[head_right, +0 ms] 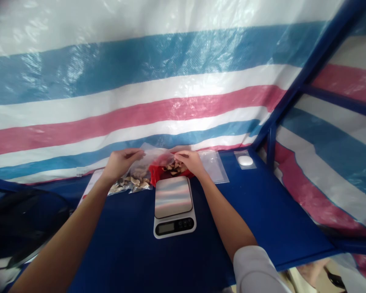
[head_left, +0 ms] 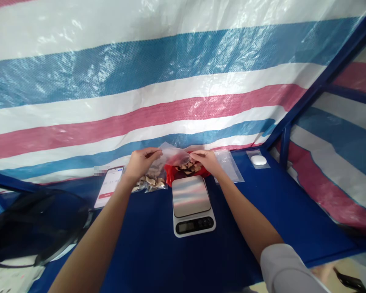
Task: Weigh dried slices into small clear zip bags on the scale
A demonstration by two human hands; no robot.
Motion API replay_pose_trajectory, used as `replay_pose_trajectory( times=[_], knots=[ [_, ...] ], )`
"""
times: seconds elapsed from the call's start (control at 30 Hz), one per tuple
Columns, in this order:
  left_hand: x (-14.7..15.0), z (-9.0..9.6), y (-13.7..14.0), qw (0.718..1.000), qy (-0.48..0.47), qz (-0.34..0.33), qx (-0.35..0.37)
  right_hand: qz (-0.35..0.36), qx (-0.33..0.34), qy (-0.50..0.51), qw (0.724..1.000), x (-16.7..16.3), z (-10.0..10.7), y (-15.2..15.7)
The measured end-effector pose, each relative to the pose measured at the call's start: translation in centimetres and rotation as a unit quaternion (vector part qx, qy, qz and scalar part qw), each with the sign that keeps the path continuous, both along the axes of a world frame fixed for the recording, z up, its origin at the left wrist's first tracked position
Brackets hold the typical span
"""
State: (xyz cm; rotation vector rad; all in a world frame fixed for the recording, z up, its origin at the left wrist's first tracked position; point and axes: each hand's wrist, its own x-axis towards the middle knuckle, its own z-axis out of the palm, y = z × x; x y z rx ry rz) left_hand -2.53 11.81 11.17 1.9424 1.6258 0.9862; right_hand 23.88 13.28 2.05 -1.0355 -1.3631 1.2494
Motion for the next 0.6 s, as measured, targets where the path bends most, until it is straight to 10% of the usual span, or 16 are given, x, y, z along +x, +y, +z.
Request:
replay_pose_trajectory(
  times=[0.6],
  knots=[
    [2.4, -2.3, -3.2, 0.987, -0.158, -0.029, -0.006, -0.069, -0.041, 0.119, 0.990, 1.0, 1.8, -3.5]
  ],
)
